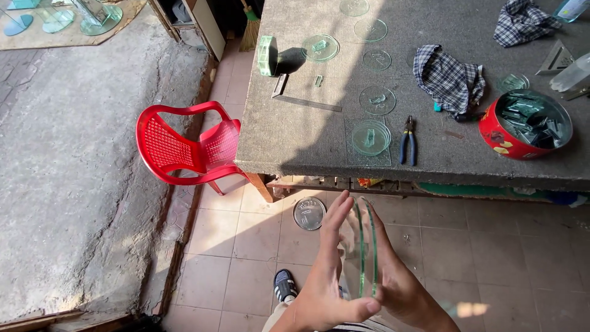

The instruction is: Cleaning circular glass plates and attaching small rectangular components to them in a workshop environment.

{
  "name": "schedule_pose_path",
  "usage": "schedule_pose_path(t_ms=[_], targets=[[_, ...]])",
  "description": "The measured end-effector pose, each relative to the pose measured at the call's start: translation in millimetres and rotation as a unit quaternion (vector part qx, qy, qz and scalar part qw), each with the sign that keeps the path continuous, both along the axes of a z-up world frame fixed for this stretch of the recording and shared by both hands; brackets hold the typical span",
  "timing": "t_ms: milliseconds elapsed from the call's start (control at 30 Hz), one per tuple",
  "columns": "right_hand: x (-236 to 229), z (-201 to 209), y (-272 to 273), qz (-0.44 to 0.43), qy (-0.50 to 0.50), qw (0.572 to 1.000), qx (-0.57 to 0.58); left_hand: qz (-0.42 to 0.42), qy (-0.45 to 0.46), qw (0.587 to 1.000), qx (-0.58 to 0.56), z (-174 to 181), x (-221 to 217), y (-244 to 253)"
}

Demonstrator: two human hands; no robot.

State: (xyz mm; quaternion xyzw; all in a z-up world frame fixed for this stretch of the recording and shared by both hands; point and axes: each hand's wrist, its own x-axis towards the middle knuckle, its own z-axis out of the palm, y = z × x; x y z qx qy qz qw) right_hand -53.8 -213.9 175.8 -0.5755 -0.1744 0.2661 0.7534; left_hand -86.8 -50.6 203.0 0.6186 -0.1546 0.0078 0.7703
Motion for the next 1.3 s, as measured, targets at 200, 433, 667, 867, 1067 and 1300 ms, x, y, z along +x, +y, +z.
schedule_pose_path(t_ms=[200, 433, 667, 867, 1067, 1300], targets=[[-5, -27, -3, 0.05, 0.305, 0.879, 0.363, 0.124, -0.104, 0.928, 0.337, -8, 2, -12], [4, -16, -8, 0.097, 0.374, 0.774, 0.502, 0.195, -0.036, 0.959, 0.2, 12, 10, 23], [5, -32, -12, 0.112, 0.341, 0.78, 0.512, 0.24, 0.076, 0.963, 0.097, -6, 6, 38], [3, -44, -4, 0.096, 0.395, 0.75, 0.521, 0.185, 0.053, 0.975, 0.107, -15, 5, 28], [2, -45, 0, 0.104, 0.386, 0.765, 0.505, 0.187, 0.089, 0.97, 0.129, -20, 4, 35], [6, -27, 1, 0.127, 0.298, 0.826, 0.461, 0.205, 0.082, 0.963, 0.157, -20, -3, 22]])
